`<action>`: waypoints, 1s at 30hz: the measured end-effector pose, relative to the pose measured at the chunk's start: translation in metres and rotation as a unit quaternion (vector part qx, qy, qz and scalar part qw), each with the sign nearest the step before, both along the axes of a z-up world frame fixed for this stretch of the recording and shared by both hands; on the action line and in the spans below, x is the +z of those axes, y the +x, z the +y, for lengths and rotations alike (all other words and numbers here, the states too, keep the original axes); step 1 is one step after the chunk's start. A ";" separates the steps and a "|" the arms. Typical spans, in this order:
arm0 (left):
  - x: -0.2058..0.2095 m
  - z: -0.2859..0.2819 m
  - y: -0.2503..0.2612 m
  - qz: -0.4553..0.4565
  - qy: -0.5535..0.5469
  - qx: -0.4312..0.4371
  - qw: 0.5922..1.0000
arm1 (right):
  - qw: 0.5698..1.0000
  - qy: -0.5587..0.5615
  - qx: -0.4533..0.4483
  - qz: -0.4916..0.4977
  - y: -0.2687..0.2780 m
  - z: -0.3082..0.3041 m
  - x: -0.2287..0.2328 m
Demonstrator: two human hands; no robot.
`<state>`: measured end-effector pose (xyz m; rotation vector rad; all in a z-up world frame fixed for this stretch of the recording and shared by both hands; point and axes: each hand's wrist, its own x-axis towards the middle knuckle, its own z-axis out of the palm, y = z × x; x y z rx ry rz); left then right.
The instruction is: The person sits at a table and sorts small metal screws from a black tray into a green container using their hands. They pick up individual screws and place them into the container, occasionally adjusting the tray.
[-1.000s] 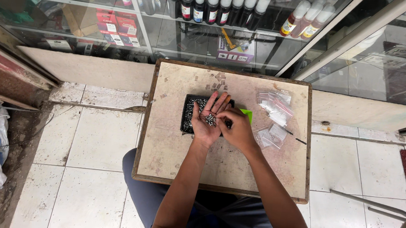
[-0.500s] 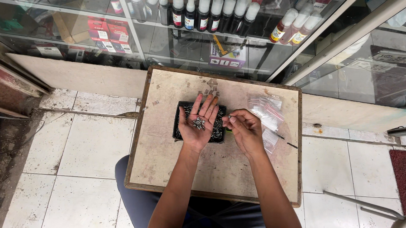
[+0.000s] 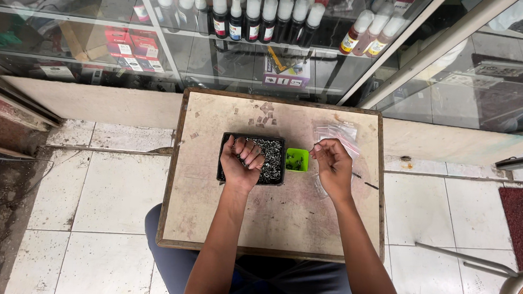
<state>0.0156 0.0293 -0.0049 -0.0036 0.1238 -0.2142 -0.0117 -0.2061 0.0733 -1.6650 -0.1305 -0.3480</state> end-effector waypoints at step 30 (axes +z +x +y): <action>-0.043 -0.048 0.025 0.314 0.172 0.166 0.919 | 0.982 -0.180 0.038 -0.033 -0.013 0.032 -0.005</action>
